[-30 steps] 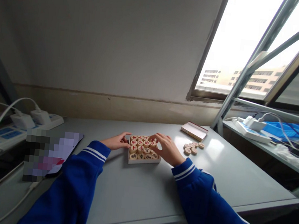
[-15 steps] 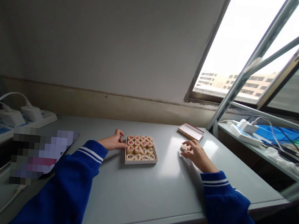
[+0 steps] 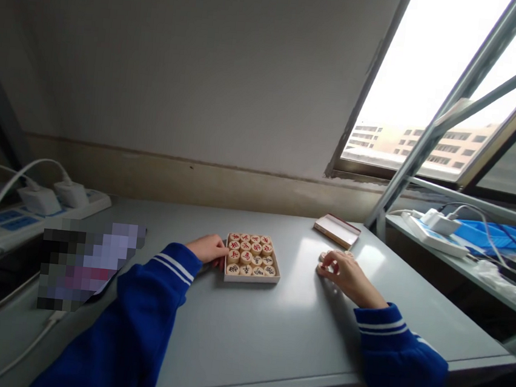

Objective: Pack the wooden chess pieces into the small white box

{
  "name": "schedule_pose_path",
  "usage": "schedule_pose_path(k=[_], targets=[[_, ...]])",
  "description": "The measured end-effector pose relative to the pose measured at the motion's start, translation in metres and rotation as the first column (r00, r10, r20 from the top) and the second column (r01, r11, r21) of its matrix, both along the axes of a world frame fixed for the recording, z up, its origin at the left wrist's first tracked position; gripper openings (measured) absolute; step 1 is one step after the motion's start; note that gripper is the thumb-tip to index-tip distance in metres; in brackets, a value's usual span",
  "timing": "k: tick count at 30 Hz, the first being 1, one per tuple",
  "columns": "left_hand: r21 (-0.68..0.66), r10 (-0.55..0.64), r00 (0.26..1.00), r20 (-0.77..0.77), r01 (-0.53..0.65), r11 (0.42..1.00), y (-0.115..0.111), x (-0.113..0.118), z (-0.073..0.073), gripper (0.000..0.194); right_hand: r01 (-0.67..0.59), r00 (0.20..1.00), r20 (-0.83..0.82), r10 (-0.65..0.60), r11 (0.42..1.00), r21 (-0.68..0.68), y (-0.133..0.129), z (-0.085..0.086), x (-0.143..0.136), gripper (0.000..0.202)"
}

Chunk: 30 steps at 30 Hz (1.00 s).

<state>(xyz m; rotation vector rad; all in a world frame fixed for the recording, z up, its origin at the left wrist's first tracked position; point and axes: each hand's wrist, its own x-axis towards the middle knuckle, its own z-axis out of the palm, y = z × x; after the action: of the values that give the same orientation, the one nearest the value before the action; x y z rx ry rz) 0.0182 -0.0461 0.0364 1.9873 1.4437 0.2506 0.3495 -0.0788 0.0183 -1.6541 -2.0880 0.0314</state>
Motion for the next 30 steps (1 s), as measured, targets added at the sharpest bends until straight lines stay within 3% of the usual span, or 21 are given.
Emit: schedule_pose_path(k=[4, 8, 12, 15, 18, 30], targets=[[0.099, 0.09, 0.995, -0.03, -0.086, 0.991, -0.002, 0.005, 0.002, 0.032, -0.158, 0.975, -0.157, 0.158, 0.987, 0.017, -0.006, 0.016, -0.04, 0.02], [0.127, 0.141, 0.989, -0.033, -0.136, 0.983, -0.001, 0.006, 0.001, 0.034, -0.307, 0.935, -0.142, 0.325, 0.942, 0.135, -0.008, 0.028, -0.091, 0.017], [0.168, 0.186, 0.982, -0.044, -0.176, 0.97, -0.001, 0.007, -0.001, 0.035, -0.284, 0.948, -0.126, 0.291, 0.956, 0.07, 0.002, 0.019, -0.123, 0.013], [0.2, 0.193, 0.98, -0.057, -0.178, 0.964, 0.0, 0.007, -0.002, 0.035, -0.238, 0.964, -0.104, 0.245, 0.969, 0.073, 0.011, 0.004, -0.13, 0.018], [0.195, 0.165, 0.985, -0.059, -0.15, 0.969, 0.002, 0.006, -0.004, 0.036, -0.276, 0.95, -0.117, 0.288, 0.954, 0.115, 0.014, -0.004, -0.13, 0.017], [0.153, 0.096, 0.995, -0.009, -0.093, 0.984, 0.005, 0.003, -0.006, 0.034, -0.279, 0.938, -0.18, 0.295, 0.954, 0.109, 0.016, 0.0, -0.129, 0.012]])
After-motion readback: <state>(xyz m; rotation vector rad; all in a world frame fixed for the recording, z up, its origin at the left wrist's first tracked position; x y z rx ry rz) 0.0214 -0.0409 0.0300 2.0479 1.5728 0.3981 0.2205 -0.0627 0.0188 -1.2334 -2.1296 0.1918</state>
